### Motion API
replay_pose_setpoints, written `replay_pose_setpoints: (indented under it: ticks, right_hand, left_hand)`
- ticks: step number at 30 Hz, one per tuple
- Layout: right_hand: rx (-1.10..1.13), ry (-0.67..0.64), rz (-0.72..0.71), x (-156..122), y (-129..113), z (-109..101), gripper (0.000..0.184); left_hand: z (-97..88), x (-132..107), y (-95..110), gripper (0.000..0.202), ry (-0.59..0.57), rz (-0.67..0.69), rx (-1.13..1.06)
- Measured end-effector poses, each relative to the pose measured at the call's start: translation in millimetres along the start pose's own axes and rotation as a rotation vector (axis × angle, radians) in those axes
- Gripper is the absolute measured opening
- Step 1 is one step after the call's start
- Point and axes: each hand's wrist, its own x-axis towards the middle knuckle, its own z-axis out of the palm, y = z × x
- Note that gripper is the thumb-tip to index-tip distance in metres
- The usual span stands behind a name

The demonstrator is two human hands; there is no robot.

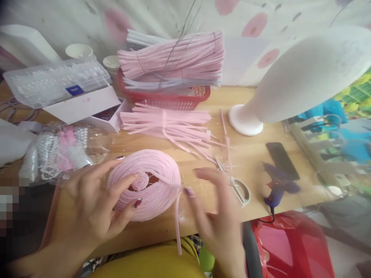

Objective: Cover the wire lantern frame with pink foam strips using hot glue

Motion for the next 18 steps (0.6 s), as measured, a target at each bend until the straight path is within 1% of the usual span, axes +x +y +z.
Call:
replay_pose_setpoints:
  ticks: [1, 2, 4, 6, 10, 15, 18]
  right_hand:
    - [0.011, -0.083, -0.042, 8, -10, 14, 0.019]
    - [0.029, -0.112, -0.064, 14, -15, 25, 0.016]
    - [0.054, -0.178, -0.083, 21, -18, 37, 0.016]
    - [0.064, -0.204, -0.093, 22, -14, 38, 0.018]
    - [0.068, -0.231, -0.155, 21, -11, 34, 0.016]
    - [0.088, -0.184, -0.267, 25, -18, 35, 0.029]
    - [0.059, -0.173, -0.308, 26, -20, 35, 0.031]
  left_hand:
    - [0.4, 1, 0, 0.031, -0.008, -0.005, 0.005]
    - [0.9, 2, 1, 0.03, -0.014, 0.0, 0.013]
    - [2.3, 2, 1, 0.03, -0.032, 0.009, 0.022]
    - [3.7, 1, 0, 0.032, -0.047, 0.021, 0.025]
    - [5.2, -2, -2, 0.033, -0.042, -0.01, 0.023]
    - [3.8, -3, -2, 0.034, -0.062, -0.023, 0.01]
    - [2.8, -2, -2, 0.034, -0.079, -0.025, 0.008]
